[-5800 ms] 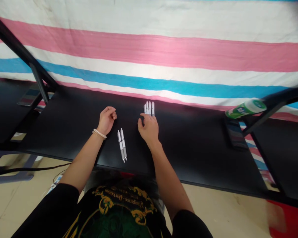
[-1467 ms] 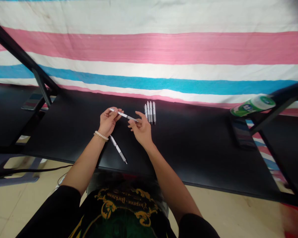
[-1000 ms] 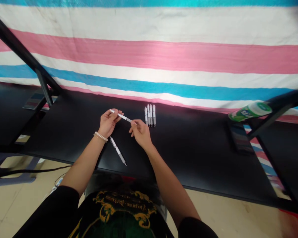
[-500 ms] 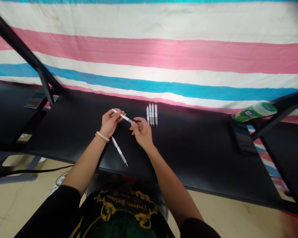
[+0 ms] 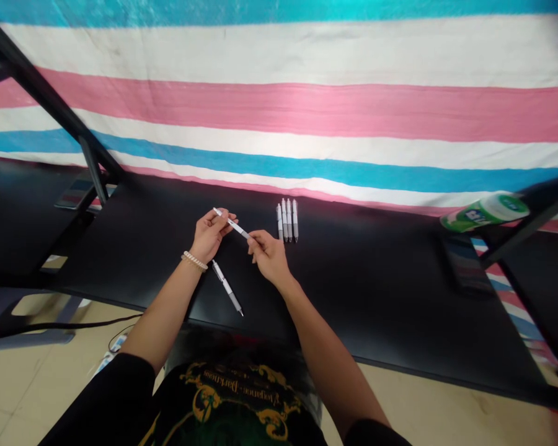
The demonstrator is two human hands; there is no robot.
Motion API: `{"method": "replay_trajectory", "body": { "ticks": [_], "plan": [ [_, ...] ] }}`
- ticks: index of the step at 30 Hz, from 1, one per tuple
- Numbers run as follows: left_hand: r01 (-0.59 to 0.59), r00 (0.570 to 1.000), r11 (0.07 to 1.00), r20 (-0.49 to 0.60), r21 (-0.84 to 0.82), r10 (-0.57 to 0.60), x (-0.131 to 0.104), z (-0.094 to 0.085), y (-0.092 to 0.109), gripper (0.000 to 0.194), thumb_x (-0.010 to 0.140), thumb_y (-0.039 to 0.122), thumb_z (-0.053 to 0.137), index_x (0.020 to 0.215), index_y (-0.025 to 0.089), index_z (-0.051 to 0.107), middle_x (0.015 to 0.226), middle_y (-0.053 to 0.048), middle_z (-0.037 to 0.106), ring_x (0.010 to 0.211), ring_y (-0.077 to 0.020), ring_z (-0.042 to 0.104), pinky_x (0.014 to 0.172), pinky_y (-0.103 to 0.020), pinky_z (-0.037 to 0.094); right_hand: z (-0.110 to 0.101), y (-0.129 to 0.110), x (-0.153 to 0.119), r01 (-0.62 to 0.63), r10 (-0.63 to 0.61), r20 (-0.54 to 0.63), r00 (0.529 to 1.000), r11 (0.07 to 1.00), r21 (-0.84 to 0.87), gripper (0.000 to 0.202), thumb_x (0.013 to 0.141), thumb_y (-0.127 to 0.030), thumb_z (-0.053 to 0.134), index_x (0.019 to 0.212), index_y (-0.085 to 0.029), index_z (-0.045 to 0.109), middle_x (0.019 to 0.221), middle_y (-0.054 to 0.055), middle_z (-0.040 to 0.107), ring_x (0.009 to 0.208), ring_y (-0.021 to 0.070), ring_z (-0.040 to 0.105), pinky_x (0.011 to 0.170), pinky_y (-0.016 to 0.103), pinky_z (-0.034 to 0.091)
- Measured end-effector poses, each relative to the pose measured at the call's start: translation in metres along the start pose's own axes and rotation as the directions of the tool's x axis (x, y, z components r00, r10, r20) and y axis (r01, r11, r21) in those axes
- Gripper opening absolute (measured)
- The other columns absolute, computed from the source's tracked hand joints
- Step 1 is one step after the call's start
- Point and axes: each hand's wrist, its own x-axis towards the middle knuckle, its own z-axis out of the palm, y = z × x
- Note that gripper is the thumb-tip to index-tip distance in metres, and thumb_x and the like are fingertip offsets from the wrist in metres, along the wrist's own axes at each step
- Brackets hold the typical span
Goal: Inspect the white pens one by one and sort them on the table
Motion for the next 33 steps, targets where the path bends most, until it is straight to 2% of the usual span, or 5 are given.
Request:
{"method": "replay_trajectory", "body": {
  "ticks": [6,12,17,25,33],
  "plan": [
    [0.167,0.986,0.952,0.071,-0.257,-0.154,0.0,0.003,0.011,0.024,0.091,0.043,0.07,0.087,0.022,0.059,0.063,0.006,0.05,0.054,-0.0068,0.054,0.066,-0.024,0.054,0.004,-0.011,-0.004,0.025,-0.043,0.223,0.974,0.996,0.085,0.034,0.096,-0.052,0.055,0.104,-0.021,0.068,0.07,0.0,0.068,0.061,0.013,0.065,0.06,0.024,0.052],
    [0.218,0.975,0.887,0.055,-0.408,-0.214,-0.003,-0.006,0.026,0.054,0.099,0.057,0.041,0.059,0.022,0.034,0.045,0.008,0.018,0.035,-0.0063,0.018,0.036,-0.022,0.026,0.007,-0.015,-0.005,0.02,-0.039,0.239,0.97,0.996,0.082,0.038,0.096,-0.055,0.055,0.1,-0.02,0.068,0.069,0.0,0.067,0.062,0.0129,0.064,0.061,0.024,0.051],
    [0.303,0.952,0.811,0.137,-0.501,-0.272,-0.007,-0.002,0.029,0.049,0.1,0.05,0.034,0.061,0.021,0.032,0.045,0.008,0.016,0.036,-0.0066,0.016,0.037,-0.023,0.021,0.01,-0.012,-0.004,0.031,-0.045,0.21,0.977,0.997,0.07,0.038,0.097,-0.055,0.054,0.094,-0.019,0.067,0.069,0.0,0.066,0.06,0.0114,0.059,0.059,0.023,0.048],
    [0.266,0.961,0.795,0.088,-0.546,-0.261,-0.008,-0.002,0.029,0.045,0.102,0.047,0.028,0.067,0.02,0.039,0.047,0.009,0.014,0.036,-0.0062,0.013,0.038,-0.023,0.017,0.011,-0.011,-0.001,-0.048,0.036,0.083,0.996,0.989,0.14,0.043,0.097,-0.059,0.05,0.095,-0.018,0.066,0.065,-0.001,0.063,0.053,0.0102,0.055,0.053,0.023,0.043],
    [0.256,0.966,0.806,0.111,-0.533,-0.233,-0.009,0.001,0.028,0.063,0.098,0.069,0.026,0.074,0.018,0.052,0.048,0.009,0.018,0.037,-0.0059,0.018,0.039,-0.022,0.024,0.011,-0.012,-0.002,-0.035,0.015,0.11,0.994,0.982,0.183,0.037,0.094,-0.054,0.058,0.108,-0.02,0.061,0.066,-0.003,0.064,0.052,0.0098,0.055,0.053,0.022,0.045]
  ]
}}
